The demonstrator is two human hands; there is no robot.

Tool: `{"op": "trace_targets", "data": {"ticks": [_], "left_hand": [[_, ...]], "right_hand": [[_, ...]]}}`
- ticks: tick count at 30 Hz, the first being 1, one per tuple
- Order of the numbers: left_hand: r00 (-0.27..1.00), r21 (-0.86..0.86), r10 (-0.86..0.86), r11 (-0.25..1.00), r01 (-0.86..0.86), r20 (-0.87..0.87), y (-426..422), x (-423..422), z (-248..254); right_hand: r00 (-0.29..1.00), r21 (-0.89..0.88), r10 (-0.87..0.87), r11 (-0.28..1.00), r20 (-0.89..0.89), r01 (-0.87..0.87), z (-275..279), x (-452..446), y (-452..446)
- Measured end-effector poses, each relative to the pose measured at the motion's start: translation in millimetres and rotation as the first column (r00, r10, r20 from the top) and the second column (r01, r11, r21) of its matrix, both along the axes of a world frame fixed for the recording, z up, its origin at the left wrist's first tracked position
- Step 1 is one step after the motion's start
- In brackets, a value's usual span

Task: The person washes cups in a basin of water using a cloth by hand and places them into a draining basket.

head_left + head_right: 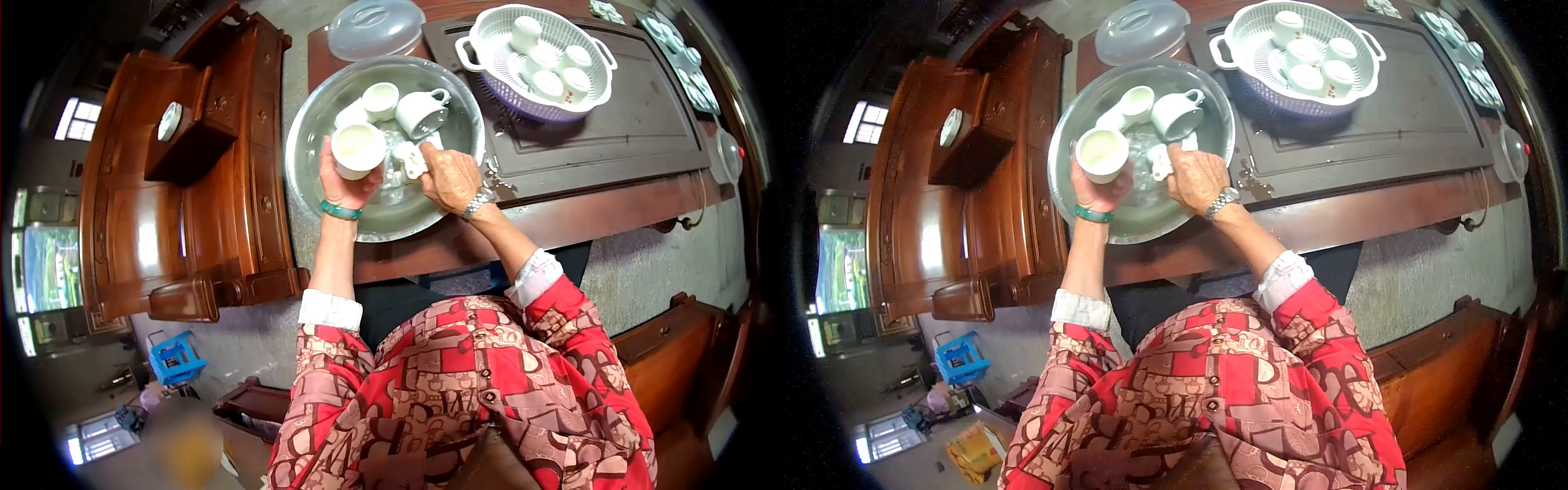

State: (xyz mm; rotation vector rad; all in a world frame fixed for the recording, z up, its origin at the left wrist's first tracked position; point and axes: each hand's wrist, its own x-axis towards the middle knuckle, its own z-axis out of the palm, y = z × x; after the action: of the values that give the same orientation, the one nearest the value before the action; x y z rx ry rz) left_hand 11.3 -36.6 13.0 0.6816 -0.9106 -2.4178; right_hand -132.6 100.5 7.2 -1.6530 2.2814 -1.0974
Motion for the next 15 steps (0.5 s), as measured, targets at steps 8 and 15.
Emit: {"op": "trace_targets", "data": {"ticks": [8,15], "left_hand": [[0.891,-0.128,-0.285,0.958,0.256,-0.353,-1.0,2.4,-9.4],[0.943,0.026,-0.105,0.993,0.119,-0.315,-7.3,6.5,-20.1]], "right_hand": [[0.998,0.093,0.038,0.995,-0.045,-0.034,3.4,-0.6,-0.2],[0.998,0.081,0.034,0.996,-0.056,-0.029,7.0,0.4,0.3]]}}
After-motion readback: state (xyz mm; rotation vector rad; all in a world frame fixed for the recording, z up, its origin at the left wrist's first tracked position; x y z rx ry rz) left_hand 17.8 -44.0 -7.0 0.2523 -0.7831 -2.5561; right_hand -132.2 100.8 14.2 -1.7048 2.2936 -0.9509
